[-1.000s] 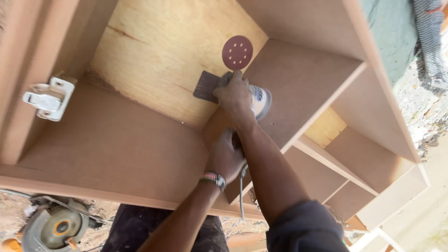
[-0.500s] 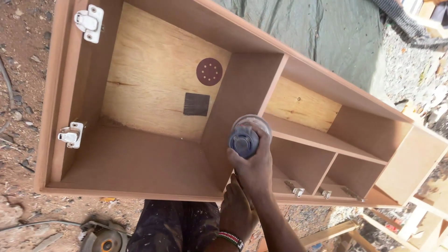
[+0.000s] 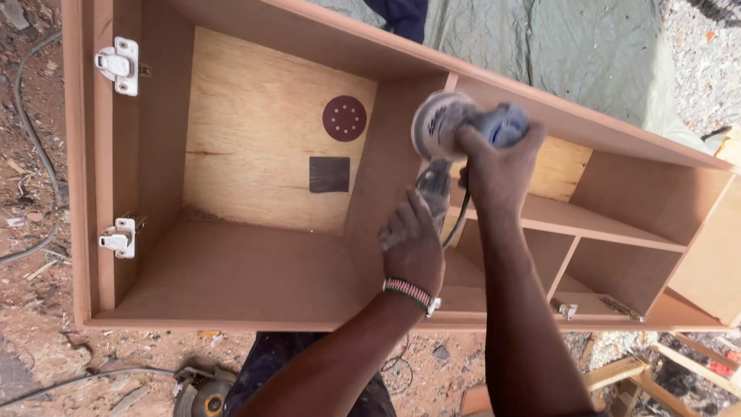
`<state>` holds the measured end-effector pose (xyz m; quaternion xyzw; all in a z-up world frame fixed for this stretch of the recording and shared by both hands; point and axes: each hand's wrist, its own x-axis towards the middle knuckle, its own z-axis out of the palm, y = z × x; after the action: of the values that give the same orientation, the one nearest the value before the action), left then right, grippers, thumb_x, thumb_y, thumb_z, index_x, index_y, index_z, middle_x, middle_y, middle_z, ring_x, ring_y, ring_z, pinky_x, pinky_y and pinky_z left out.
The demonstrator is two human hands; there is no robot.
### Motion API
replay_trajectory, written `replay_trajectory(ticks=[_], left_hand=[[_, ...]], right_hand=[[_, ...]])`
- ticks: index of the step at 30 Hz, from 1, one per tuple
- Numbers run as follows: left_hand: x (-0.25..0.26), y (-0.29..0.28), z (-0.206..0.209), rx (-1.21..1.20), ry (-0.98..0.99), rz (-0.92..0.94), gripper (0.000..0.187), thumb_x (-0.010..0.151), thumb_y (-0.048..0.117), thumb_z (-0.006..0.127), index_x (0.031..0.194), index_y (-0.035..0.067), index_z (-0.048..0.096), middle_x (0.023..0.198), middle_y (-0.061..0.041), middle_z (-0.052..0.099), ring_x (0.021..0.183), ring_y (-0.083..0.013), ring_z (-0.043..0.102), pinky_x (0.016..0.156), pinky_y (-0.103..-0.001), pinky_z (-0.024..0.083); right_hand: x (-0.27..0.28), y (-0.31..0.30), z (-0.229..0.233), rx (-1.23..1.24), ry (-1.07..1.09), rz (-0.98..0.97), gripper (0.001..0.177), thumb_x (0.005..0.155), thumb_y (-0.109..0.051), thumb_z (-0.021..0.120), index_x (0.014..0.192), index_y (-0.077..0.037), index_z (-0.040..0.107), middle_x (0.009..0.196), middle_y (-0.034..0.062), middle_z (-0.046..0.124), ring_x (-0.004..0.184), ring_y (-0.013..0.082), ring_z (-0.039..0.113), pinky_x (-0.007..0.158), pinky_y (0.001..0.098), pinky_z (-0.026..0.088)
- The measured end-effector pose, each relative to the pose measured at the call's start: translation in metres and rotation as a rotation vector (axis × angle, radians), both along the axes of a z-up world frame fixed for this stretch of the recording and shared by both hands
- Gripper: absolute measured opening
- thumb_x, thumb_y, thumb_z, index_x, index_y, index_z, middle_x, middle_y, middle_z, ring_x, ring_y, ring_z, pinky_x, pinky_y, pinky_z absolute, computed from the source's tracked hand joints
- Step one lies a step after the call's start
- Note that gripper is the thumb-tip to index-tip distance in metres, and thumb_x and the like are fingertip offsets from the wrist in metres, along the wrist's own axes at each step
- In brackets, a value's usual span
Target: The person uses an orbital sander to smooth the interior surfaces of a wooden cabinet. They systematically sand the bottom and side panels of the cabinet's compartments, moving the tool across the wood grain to even out the surface.
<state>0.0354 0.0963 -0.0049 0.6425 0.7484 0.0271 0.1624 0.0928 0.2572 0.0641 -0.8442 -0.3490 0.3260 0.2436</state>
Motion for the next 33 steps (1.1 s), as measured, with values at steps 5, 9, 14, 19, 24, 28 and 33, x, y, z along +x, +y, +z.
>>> replay_trajectory(ticks=[5,9,14,19,24,28,33], left_hand=[[-0.006,0.037,0.013,0.001,0.007,0.026,0.068,0.106,0.027,0.064,0.166,-0.004,0.059,0.114,-0.009,0.067,0.098,-0.024,0.072,0.077,-0.043,0.061],[-0.029,0.023,0.012,-0.017,-0.058,0.006,0.08,0.095,0.026,0.075,0.166,-0.005,0.058,0.117,-0.008,0.066,0.099,-0.0232,0.075,0.079,-0.042,0.065],[-0.064,-0.014,0.043,-0.074,0.051,-0.12,0.077,0.095,0.027,0.073,0.166,-0.001,0.061,0.114,-0.005,0.065,0.096,-0.0192,0.077,0.076,-0.037,0.066],[-0.084,-0.017,0.07,-0.1,-0.16,-0.227,0.085,0.089,0.016,0.081,0.169,-0.003,0.061,0.118,-0.011,0.071,0.102,-0.0257,0.08,0.081,-0.043,0.067],[-0.067,0.06,0.043,0.21,-0.299,-0.275,0.087,0.08,0.013,0.085,0.165,0.008,0.066,0.135,-0.014,0.069,0.107,-0.0322,0.081,0.086,-0.052,0.068],[-0.082,0.095,0.027,0.08,-0.4,-0.455,0.091,0.076,0.012,0.094,0.162,0.004,0.065,0.138,-0.015,0.072,0.104,-0.0343,0.085,0.07,-0.057,0.072],[-0.12,0.016,0.008,-0.322,-0.507,-0.304,0.093,0.093,0.025,0.077,0.182,0.02,0.05,0.148,-0.012,0.065,0.13,-0.0439,0.08,0.1,-0.062,0.072]], right_hand=[[-0.002,0.032,-0.002,0.066,0.04,0.067,0.061,0.091,-0.029,0.094,0.133,-0.017,0.052,0.085,0.0059,0.069,0.057,0.0199,0.077,0.043,0.0366,0.066],[-0.021,0.021,0.008,0.077,0.101,0.001,0.058,0.091,-0.023,0.091,0.128,-0.014,0.048,0.085,0.0087,0.065,0.059,0.0205,0.075,0.047,0.0371,0.064],[-0.014,-0.032,0.008,-0.019,0.18,-0.184,0.063,0.09,-0.03,0.092,0.134,-0.012,0.049,0.088,0.0119,0.064,0.062,0.0235,0.075,0.05,0.0413,0.066],[0.044,-0.066,-0.038,-0.066,0.425,-0.424,0.057,0.095,-0.031,0.093,0.129,-0.017,0.049,0.093,0.0131,0.067,0.062,0.0236,0.071,0.047,0.0403,0.062],[0.088,0.018,-0.07,-0.077,0.589,-0.325,0.028,0.093,-0.037,0.081,0.11,-0.018,0.068,0.084,0.0004,0.08,0.057,0.0092,0.073,0.05,0.0256,0.064],[0.059,0.045,-0.025,-0.15,0.515,-0.473,0.035,0.085,-0.034,0.084,0.11,-0.016,0.068,0.091,0.0013,0.071,0.054,0.0086,0.056,0.041,0.0212,0.044],[0.018,-0.017,-0.033,0.0,0.054,-0.303,0.071,0.074,-0.043,0.106,0.126,-0.017,0.065,0.1,0.0111,0.078,0.085,0.0295,0.085,0.055,0.0539,0.065]])
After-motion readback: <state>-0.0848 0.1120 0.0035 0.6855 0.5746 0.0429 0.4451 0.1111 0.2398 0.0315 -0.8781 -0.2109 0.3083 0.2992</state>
